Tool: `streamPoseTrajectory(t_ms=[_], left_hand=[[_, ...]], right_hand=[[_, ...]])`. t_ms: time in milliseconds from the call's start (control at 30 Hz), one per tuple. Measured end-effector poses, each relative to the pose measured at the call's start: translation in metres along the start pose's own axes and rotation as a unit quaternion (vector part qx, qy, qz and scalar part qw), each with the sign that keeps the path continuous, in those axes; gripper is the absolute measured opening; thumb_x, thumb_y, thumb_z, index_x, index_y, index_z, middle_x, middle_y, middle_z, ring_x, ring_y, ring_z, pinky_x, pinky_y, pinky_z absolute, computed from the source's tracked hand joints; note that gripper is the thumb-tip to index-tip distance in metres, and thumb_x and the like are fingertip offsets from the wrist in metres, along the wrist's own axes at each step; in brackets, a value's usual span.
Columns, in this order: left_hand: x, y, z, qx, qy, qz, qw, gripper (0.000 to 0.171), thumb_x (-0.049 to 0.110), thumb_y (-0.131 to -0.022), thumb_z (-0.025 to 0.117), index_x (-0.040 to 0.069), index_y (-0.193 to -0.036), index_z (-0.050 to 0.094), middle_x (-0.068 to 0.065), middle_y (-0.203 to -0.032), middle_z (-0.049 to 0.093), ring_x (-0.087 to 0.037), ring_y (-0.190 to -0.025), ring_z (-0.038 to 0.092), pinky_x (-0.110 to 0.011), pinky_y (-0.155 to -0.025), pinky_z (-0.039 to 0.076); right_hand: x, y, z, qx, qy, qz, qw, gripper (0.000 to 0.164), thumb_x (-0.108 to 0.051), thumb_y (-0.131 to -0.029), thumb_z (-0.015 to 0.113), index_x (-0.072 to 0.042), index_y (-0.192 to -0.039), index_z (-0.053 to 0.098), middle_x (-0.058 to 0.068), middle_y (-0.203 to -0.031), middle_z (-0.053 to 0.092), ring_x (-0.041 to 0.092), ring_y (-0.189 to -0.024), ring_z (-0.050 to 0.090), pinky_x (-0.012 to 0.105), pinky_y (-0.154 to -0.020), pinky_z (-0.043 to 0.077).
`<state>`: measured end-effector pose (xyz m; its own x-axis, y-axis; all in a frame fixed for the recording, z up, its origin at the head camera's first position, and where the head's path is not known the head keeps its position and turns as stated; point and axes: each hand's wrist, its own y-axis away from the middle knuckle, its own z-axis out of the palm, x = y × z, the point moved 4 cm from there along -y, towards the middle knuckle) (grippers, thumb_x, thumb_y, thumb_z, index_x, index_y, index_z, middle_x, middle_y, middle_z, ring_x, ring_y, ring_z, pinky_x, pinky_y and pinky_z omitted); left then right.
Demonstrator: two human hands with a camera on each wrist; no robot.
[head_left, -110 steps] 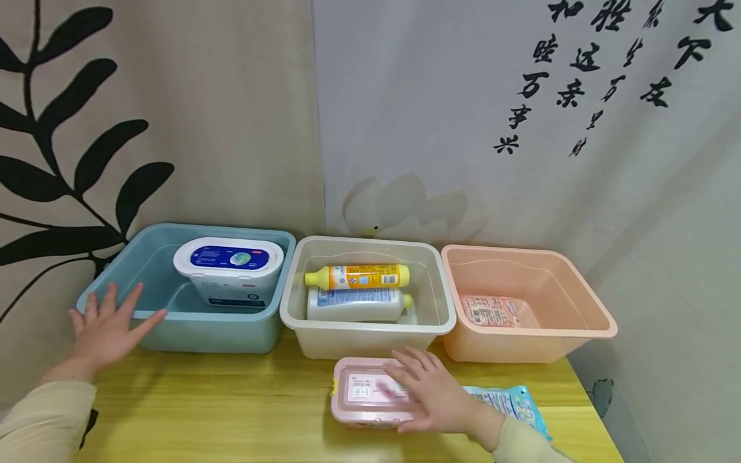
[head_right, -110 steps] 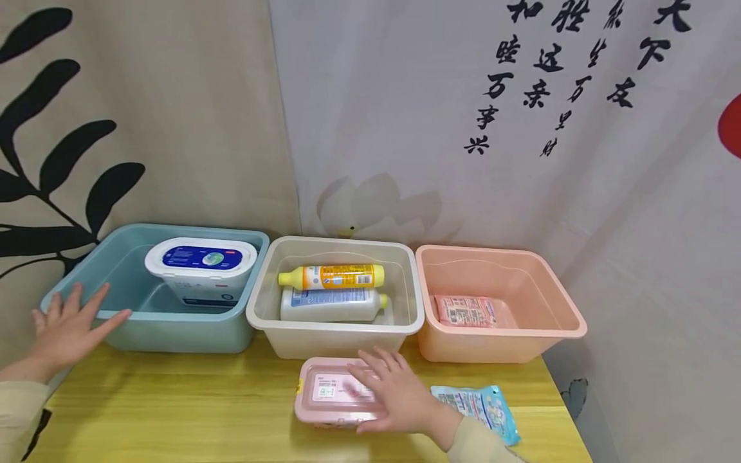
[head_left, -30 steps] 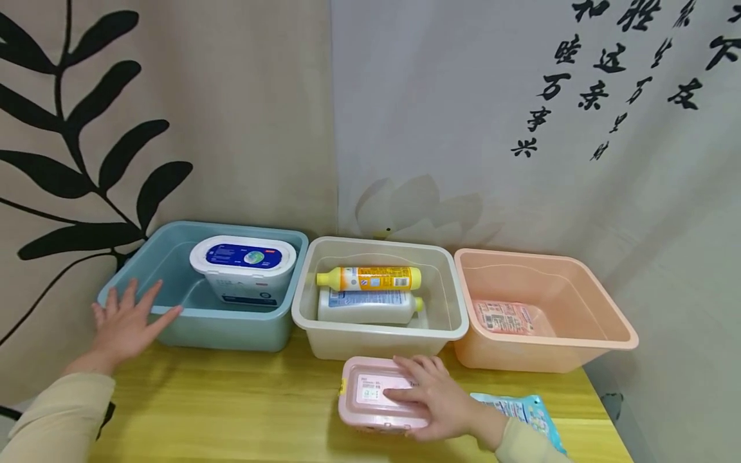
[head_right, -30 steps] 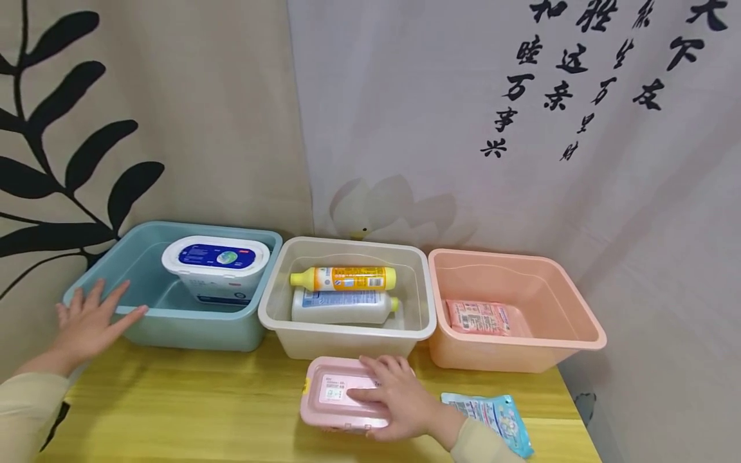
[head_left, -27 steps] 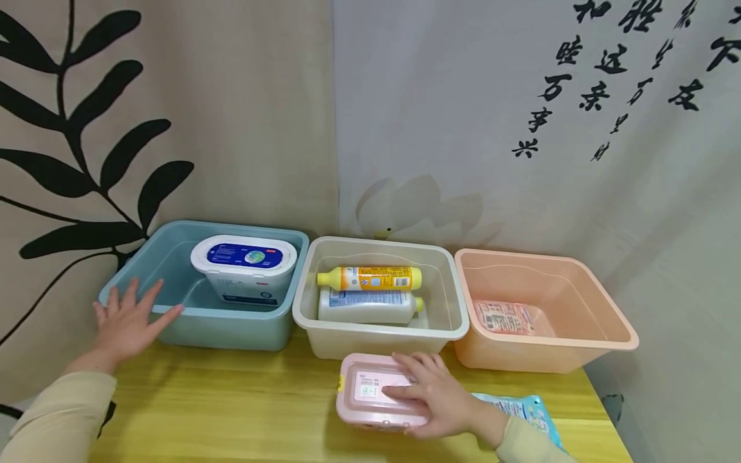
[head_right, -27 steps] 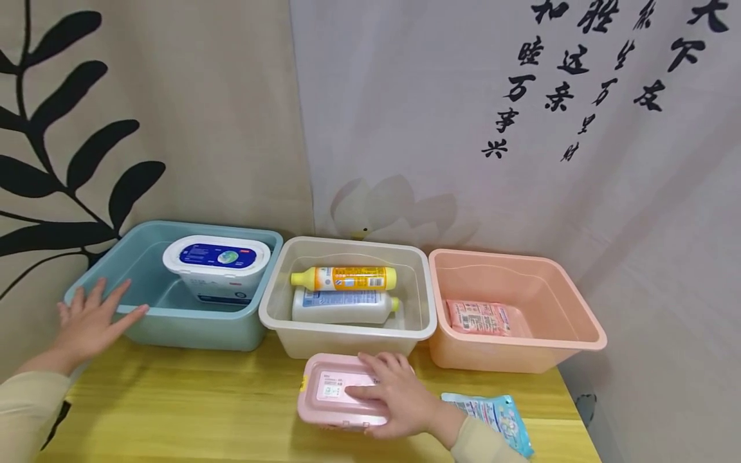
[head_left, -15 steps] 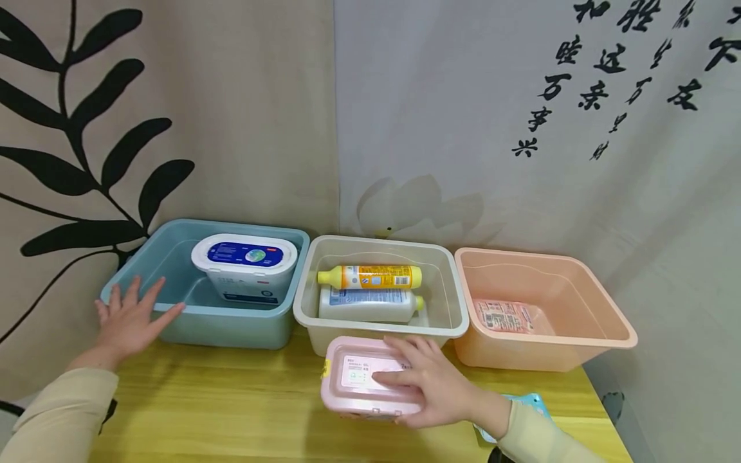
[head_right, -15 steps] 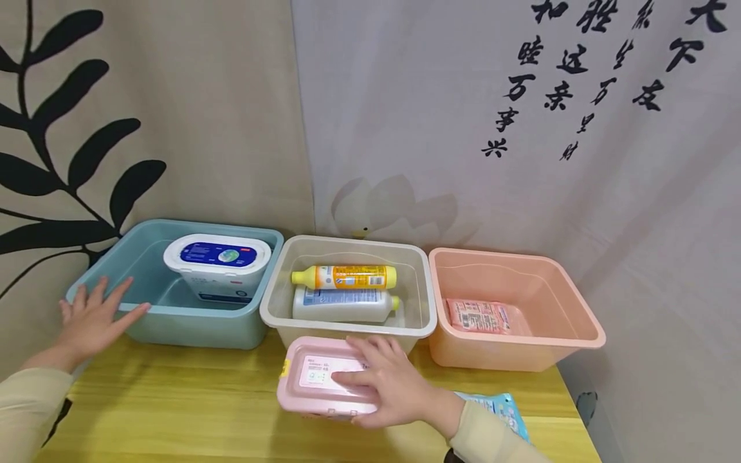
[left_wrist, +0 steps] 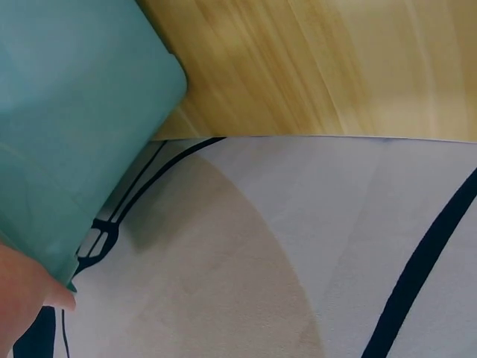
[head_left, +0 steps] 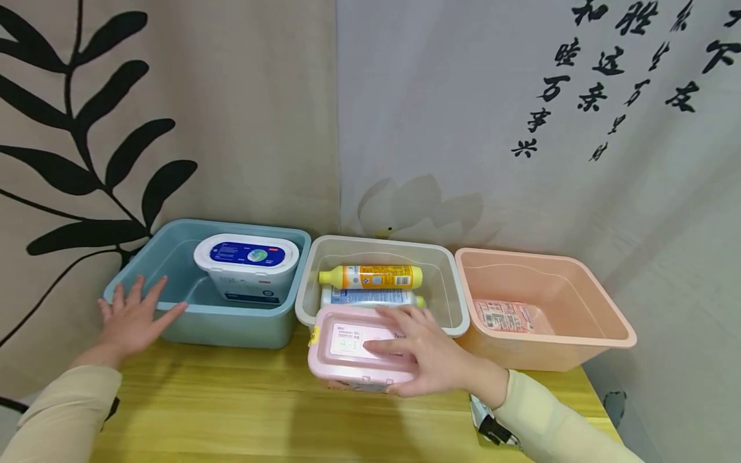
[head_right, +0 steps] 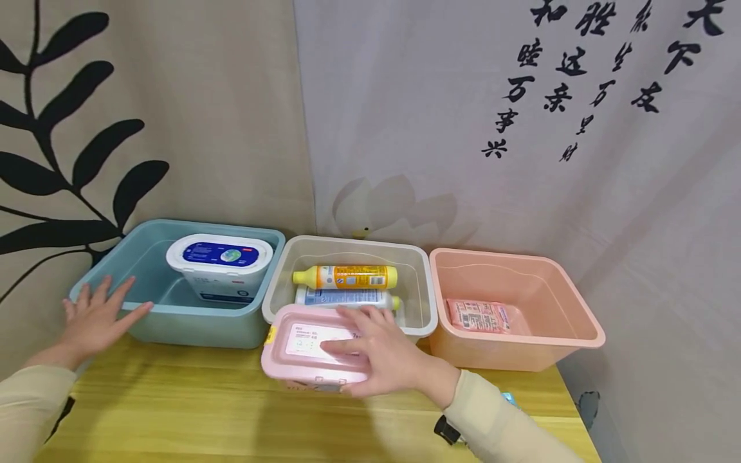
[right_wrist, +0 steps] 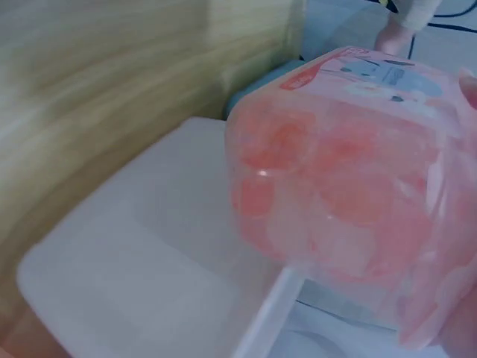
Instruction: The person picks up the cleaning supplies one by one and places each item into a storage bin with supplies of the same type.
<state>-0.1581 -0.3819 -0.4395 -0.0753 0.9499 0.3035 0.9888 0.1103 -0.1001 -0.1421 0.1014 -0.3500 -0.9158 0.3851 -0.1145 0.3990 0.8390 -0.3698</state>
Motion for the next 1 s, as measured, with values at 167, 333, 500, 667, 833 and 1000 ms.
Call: streamPoseTrajectory(t_ms=[167, 333, 500, 667, 833, 1000], left_hand=[[0.002, -0.001, 0.000, -0.003, 0.003, 0.002, 1.0000, 0.084, 0.058, -0.093, 0.035, 0.003, -0.149, 0.004, -0.043, -0.145, -0.001, -0.068, -0.126, -0.011, -0.078, -0.094, -0.013], [0.002, -0.001, 0.000, -0.007, 0.005, 0.001, 1.0000, 0.085, 0.058, -0.093, 0.035, 0.004, -0.149, 0.003, -0.042, -0.145, -0.002, -0.068, -0.126, -0.012, -0.078, -0.094, -0.014], [0.002, -0.001, -0.001, -0.007, 0.003, 0.001, 1.0000, 0.085, 0.058, -0.093, 0.035, 0.004, -0.149, 0.002, -0.042, -0.145, -0.001, -0.068, -0.126, -0.011, -0.078, -0.094, -0.014], [0.002, 0.000, -0.001, -0.003, 0.004, 0.001, 1.0000, 0.085, 0.059, -0.093, 0.035, 0.004, -0.150, 0.002, -0.042, -0.145, -0.001, -0.068, -0.126, -0.011, -0.078, -0.094, -0.014], [0.003, 0.001, 0.000, 0.002, 0.004, -0.001, 1.0000, 0.085, 0.059, -0.093, 0.035, 0.004, -0.150, 0.002, -0.043, -0.145, 0.000, -0.068, -0.126, -0.010, -0.078, -0.094, -0.013], [0.004, 0.001, 0.000, 0.009, 0.006, 0.000, 0.9999, 0.085, 0.059, -0.093, 0.035, 0.004, -0.150, 0.002, -0.042, -0.145, 0.001, -0.068, -0.127, -0.010, -0.078, -0.094, -0.013]], right_hand=[[0.006, -0.018, -0.012, 0.004, -0.017, 0.013, 1.000, 0.059, -0.048, -0.063, 0.076, -0.028, -0.118, 0.065, 0.017, -0.141, 0.043, 0.032, -0.119, 0.043, 0.051, -0.093, 0.035], [0.008, -0.035, -0.018, -0.004, -0.035, 0.027, 0.999, 0.058, -0.045, -0.066, 0.076, -0.028, -0.120, 0.064, 0.017, -0.142, 0.042, 0.031, -0.120, 0.043, 0.051, -0.095, 0.034], [0.006, -0.049, -0.022, -0.013, -0.063, 0.039, 0.997, 0.057, -0.042, -0.068, 0.077, -0.028, -0.121, 0.064, 0.015, -0.144, 0.041, 0.030, -0.123, 0.041, 0.050, -0.097, 0.034], [0.003, -0.067, -0.026, -0.005, -0.050, 0.021, 0.999, 0.056, -0.043, -0.067, 0.077, -0.026, -0.120, 0.065, 0.016, -0.143, 0.043, 0.030, -0.123, 0.042, 0.047, -0.095, 0.037], [0.002, -0.084, -0.028, -0.017, -0.044, 0.022, 0.999, 0.055, -0.042, -0.070, 0.075, -0.026, -0.121, 0.065, 0.016, -0.143, 0.042, 0.031, -0.125, 0.040, 0.048, -0.095, 0.036], [0.002, -0.099, -0.029, -0.026, -0.046, 0.035, 0.998, 0.054, -0.041, -0.070, 0.076, -0.026, -0.121, 0.065, 0.014, -0.144, 0.041, 0.030, -0.126, 0.040, 0.049, -0.098, 0.033]])
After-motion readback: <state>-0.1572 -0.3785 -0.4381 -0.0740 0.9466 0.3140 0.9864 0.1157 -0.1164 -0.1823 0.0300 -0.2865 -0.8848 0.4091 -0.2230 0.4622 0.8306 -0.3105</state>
